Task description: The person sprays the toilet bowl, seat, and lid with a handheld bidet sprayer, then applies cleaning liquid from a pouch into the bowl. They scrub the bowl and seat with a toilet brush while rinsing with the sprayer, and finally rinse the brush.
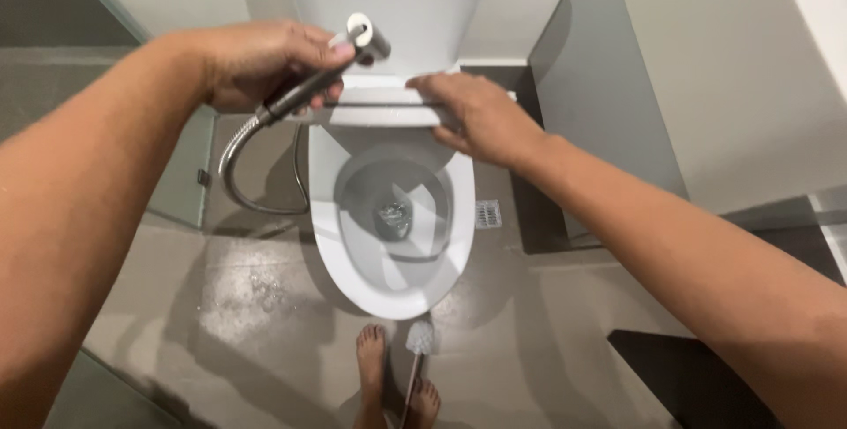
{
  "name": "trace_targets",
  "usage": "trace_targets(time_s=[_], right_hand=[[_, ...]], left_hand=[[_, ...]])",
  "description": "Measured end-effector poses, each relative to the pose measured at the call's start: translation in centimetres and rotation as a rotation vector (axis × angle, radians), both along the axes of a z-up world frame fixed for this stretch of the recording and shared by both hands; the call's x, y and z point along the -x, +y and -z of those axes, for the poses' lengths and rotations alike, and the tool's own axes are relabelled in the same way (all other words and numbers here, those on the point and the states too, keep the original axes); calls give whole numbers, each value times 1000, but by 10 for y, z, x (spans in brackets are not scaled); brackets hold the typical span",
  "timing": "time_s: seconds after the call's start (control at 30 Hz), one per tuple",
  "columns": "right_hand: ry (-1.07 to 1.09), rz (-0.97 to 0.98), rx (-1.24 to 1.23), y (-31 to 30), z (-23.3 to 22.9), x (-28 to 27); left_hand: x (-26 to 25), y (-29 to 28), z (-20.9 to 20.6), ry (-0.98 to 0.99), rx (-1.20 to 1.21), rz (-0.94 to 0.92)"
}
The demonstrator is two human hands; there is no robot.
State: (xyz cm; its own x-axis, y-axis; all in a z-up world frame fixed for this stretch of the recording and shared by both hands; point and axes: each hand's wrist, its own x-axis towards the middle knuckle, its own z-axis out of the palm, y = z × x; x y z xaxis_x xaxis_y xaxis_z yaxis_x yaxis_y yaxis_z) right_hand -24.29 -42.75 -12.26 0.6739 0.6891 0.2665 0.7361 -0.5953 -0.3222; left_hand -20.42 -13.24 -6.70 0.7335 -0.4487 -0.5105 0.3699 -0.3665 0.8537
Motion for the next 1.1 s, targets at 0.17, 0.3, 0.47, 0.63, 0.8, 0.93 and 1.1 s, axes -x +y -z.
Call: trace_targets(time_s=[0.17, 0.3, 0.47, 0.63, 0.8, 0.93, 1.1], right_hand=[[92, -115, 63, -1, 17, 24], [200, -213, 125, -3, 37, 44], [271, -194, 274, -1, 69, 72], [293, -225, 359, -1, 109, 104], [380, -222, 413, 4, 157, 130], [440, -189, 461, 11, 208, 147], [469, -158, 478, 10, 279, 159]], left_hand=[[29, -15, 29, 70, -98, 119], [46, -16, 57, 125, -69, 163], [64, -22, 96, 200, -124, 206], [74, -21, 136, 264, -133, 229], [83, -21, 171, 253, -175, 274], [96, -18, 201, 252, -183, 299], [109, -11, 232, 181, -174, 344]])
